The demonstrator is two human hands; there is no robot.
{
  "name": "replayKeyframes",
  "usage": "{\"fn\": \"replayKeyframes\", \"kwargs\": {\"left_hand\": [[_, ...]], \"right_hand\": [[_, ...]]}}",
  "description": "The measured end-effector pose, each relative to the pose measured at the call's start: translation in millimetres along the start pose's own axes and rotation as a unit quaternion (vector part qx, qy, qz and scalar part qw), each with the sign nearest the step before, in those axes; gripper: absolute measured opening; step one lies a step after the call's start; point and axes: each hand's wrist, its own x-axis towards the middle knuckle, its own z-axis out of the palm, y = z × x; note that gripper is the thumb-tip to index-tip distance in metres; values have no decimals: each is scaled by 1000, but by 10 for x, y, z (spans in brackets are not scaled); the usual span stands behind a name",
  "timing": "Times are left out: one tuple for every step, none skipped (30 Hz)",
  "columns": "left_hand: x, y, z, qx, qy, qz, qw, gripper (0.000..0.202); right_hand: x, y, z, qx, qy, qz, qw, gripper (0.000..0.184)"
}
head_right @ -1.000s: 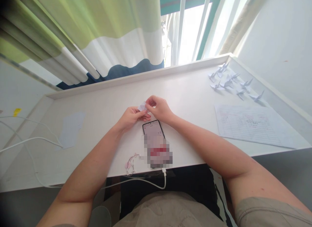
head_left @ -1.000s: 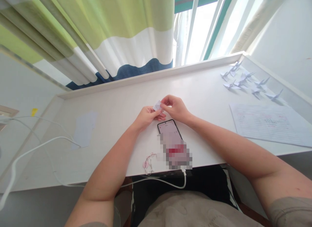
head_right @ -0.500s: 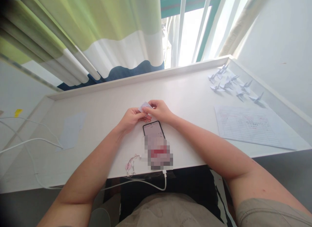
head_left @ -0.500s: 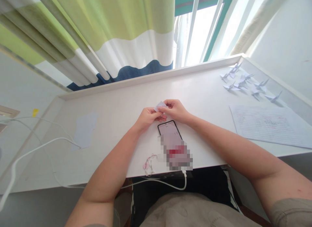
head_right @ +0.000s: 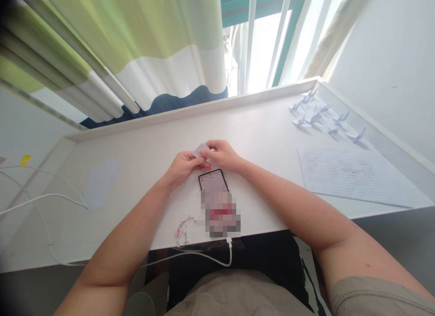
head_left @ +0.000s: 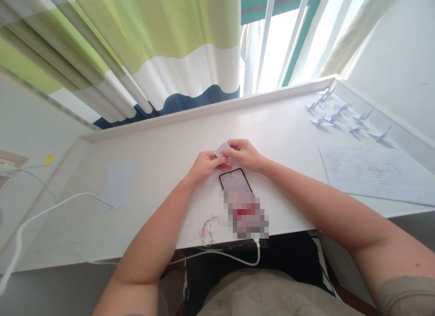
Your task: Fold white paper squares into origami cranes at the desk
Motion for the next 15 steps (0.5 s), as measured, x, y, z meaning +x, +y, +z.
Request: {"fn": "replayKeyframes", "kwargs": {"left_hand": [[0, -2, -2, -1, 0, 0, 1000, 41], [0, -3, -3, -2, -1, 1, 1000, 41], [0, -5, -4, -3, -1, 3, 1000, 41], [0, -6, -3, -5, -2, 5, 1000, 41], [0, -7, 0, -6, -3, 8, 1000, 40], [0, -8, 4, -6, -4, 9, 1000, 39], [-1, -9, 10, -4, -4, 9, 1000, 38], [-2, -9, 17, -3, -5, 8, 1000, 37], [-3, -9, 24, -1, -6, 6, 1000, 36], [-4, -10, 30, 1, -7, 4, 1000, 35], [-6, -10, 35, 3, -9, 2, 1000, 35], [-7, -10, 38, 5, -11, 1, 1000, 34], [-9, -9, 40, 6, -14, -1, 1000, 35], [-10, -8, 41, 6, -16, -2, 1000, 35], [-12, -6, 42, 7, -19, -3, 1000, 36]], "right_hand": [[0, -4, 2, 1, -1, 1, 1000, 33], [-1, -8, 6, 3, -1, 3, 1000, 33], [-3, -10, 11, 4, 0, 6, 1000, 33], [-5, -11, 17, 7, 2, 9, 1000, 33], [-7, -12, 25, 10, 4, 12, 1000, 32], [-10, -13, 33, 14, 5, 15, 1000, 31], [-13, -15, 40, 18, 5, 20, 1000, 30], [-15, -17, 47, 22, 4, 26, 999, 30], [-17, -20, 52, 26, 3, 32, 999, 30], [-17, -23, 55, 28, 3, 36, 999, 30], [-17, -26, 55, 29, 3, 37, 999, 31], [-16, -29, 54, 30, 1, 36, 999, 31], [-15, -32, 50, 32, -2, 34, 999, 31], [-13, -35, 46, 33, -7, 33, 999, 31], [-11, -37, 41, 36, -12, 32, 999, 31]]}}
